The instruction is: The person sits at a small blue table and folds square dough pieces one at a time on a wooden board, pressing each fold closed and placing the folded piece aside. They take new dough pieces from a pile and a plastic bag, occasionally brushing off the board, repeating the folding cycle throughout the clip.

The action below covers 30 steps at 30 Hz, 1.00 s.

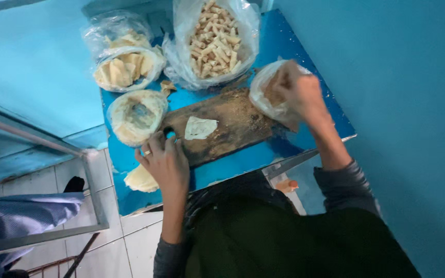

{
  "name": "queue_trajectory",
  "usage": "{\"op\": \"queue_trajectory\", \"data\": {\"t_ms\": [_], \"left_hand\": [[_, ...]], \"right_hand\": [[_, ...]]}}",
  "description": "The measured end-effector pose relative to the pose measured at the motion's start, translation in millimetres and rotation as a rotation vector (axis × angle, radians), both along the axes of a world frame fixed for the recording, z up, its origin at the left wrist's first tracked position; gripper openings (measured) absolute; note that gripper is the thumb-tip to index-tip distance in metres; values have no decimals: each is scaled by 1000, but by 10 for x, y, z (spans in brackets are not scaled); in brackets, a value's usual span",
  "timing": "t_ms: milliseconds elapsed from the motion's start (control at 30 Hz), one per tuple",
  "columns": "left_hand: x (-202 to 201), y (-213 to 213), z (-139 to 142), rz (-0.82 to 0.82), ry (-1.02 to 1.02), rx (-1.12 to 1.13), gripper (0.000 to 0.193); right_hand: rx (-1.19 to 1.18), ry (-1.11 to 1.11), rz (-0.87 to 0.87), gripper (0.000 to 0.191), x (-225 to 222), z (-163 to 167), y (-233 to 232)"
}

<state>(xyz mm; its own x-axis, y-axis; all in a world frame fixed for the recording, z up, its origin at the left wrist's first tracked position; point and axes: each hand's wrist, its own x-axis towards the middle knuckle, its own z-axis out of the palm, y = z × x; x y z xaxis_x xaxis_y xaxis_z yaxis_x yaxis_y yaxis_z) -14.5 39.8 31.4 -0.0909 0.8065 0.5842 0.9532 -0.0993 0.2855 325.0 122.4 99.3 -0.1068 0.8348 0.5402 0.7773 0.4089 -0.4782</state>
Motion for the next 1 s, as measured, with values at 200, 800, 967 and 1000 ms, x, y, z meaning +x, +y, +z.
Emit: {"op": "queue_trajectory", "data": {"t_ms": [200, 800, 967, 1000], "left_hand": [[82, 96, 15, -25, -28, 16, 19], [336, 279, -87, -24, 3, 48, 13], [311, 224, -38, -9, -36, 0, 15], [303, 213, -18, 3, -42, 33, 15]], "right_hand": [[-228, 575, 207, 29, -594, -51, -105], [-9, -78, 342, 26, -1241, -300, -228], [-166, -76, 242, 28, -1212, -192, -187], [-113, -90, 263, 30, -1240, -210, -195]]}}
